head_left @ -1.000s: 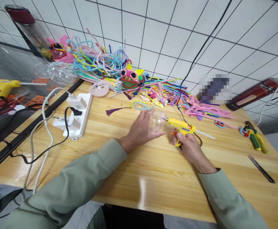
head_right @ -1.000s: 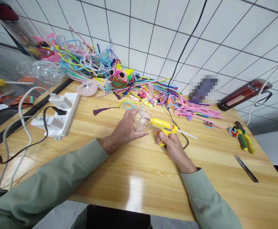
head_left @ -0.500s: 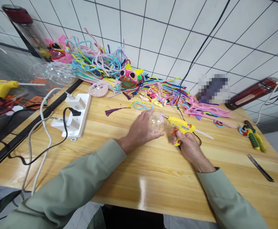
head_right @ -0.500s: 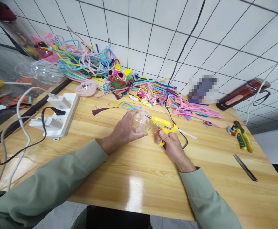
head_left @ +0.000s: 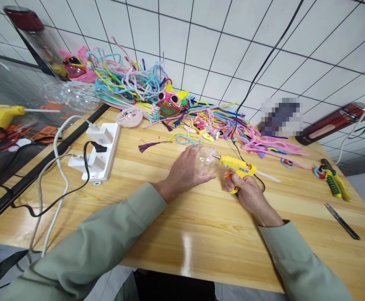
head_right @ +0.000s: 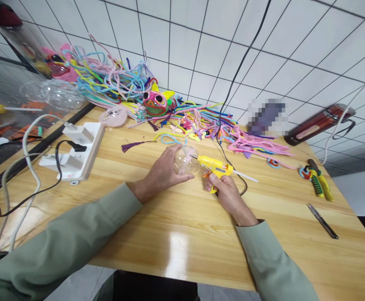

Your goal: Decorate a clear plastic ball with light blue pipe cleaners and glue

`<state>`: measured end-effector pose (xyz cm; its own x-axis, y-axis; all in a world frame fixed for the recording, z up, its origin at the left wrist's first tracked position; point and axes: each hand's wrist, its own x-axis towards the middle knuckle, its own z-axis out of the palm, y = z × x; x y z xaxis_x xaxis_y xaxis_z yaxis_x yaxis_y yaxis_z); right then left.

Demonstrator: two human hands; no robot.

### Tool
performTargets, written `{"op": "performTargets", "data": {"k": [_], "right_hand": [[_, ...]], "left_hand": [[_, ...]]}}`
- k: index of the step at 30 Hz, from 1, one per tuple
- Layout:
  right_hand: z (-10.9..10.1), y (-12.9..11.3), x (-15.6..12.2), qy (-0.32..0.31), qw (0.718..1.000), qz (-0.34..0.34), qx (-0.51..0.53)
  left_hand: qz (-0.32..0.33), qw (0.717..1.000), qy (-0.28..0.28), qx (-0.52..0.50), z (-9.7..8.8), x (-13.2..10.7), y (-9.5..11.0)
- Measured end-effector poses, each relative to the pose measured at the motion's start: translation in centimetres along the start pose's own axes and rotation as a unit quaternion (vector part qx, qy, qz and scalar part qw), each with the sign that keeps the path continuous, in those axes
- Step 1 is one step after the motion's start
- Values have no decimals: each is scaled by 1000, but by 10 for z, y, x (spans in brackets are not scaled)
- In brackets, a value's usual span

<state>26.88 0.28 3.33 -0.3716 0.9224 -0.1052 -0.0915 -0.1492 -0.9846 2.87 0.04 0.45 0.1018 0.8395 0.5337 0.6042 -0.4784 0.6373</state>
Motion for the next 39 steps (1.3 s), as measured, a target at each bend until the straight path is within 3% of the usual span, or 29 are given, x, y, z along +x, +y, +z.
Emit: {"op": "performTargets", "data": {"k": [39], "right_hand": [[0,1,0,-8,1000,-9,-8]], "left_hand": [[-15,1000,-16,-3,-3,3,4]]}}
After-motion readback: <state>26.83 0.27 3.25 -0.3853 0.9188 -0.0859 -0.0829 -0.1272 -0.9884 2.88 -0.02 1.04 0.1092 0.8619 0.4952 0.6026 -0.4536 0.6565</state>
